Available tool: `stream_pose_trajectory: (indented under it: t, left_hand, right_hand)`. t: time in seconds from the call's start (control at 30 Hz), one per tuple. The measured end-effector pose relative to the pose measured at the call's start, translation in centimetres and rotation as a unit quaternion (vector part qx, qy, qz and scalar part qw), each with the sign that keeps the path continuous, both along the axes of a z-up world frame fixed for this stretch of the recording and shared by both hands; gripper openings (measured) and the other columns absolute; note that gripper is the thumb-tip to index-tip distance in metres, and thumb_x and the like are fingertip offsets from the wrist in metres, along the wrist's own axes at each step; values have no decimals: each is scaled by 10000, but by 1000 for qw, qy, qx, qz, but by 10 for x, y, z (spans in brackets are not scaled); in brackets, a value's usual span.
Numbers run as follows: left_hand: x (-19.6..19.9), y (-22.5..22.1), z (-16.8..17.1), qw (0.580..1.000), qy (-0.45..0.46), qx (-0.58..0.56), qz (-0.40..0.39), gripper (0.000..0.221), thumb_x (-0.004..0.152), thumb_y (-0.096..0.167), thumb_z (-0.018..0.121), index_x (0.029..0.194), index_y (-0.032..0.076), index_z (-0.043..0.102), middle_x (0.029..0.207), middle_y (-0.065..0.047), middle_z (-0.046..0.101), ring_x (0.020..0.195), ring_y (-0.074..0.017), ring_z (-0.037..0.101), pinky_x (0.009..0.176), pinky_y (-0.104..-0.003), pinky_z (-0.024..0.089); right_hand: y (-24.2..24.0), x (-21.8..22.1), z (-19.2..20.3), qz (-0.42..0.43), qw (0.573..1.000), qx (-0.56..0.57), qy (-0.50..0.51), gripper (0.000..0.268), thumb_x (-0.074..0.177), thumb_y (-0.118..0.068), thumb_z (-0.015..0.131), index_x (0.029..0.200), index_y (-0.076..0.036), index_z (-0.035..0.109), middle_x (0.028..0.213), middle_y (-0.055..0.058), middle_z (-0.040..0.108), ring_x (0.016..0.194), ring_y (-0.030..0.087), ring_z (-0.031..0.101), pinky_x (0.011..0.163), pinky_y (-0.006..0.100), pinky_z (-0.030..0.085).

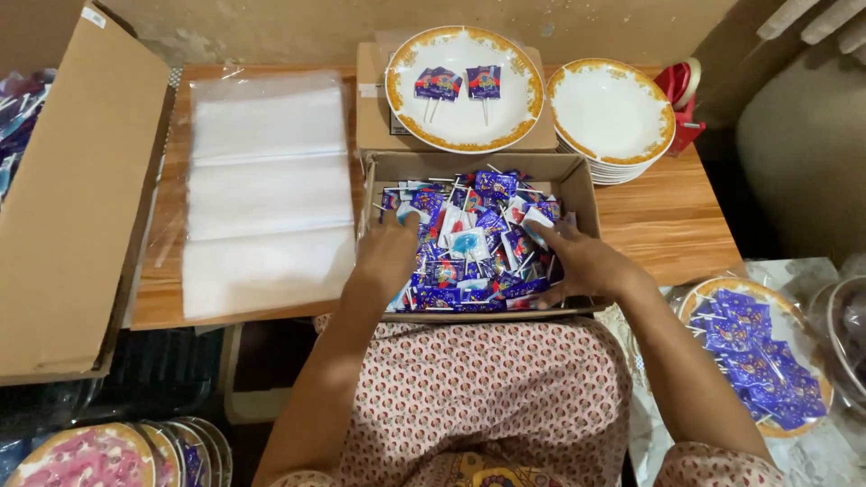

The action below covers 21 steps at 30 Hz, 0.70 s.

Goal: Arranging individually wrapped lollipops from a box onto decorative plates in a circular pattern.

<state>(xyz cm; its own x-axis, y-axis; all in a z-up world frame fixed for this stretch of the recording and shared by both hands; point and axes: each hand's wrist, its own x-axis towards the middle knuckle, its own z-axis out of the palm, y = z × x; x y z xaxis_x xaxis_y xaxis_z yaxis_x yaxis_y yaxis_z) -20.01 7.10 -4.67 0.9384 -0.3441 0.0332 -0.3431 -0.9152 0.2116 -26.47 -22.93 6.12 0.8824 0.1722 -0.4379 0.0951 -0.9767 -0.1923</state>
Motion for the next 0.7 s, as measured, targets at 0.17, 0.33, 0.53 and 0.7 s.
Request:
stream_pose_trajectory:
  t: [0.17,0.33,0.53,0.7]
  left_hand:
    - [-44,-3,20,981,190,39,18,996,771,394,864,1541,244,249,1426,-352,372,1110,-555,635,900,-635,557]
    - [-49,-7,38,967,250,-39,-9,1149,750,198,876,1622,250,129,1522,-420,214,1159,-647,577,974,-692,505]
    - [-40,-14,61,949,226,-217,-24,1103,694,158,867,1607,219,251,1490,-410,243,1176,-677,542,1028,-715,435]
    - [-18,-24,94,968,133,-211,-13,821,724,234,782,1476,149,463,1334,-346,488,1211,-625,555,1015,-636,468]
  right_hand:
    - [8,2,-26,6,998,-64,7,1454,544,-527,1008,1644,-376,70,1475,279,441,1235,498,606,1064,550,510]
    - [8,14,-49,-27,999,-18,-5,1572,449,-516,1038,1644,-421,21,1489,330,355,1240,538,585,1064,547,508]
    - [24,15,-25,-97,965,232,-70,1460,429,-481,1027,1637,-422,210,1340,391,480,1305,538,518,1163,507,353]
    - [25,48,-30,-8,904,396,-162,1017,556,-227,992,1475,-191,558,1455,214,565,1381,411,491,1163,516,357]
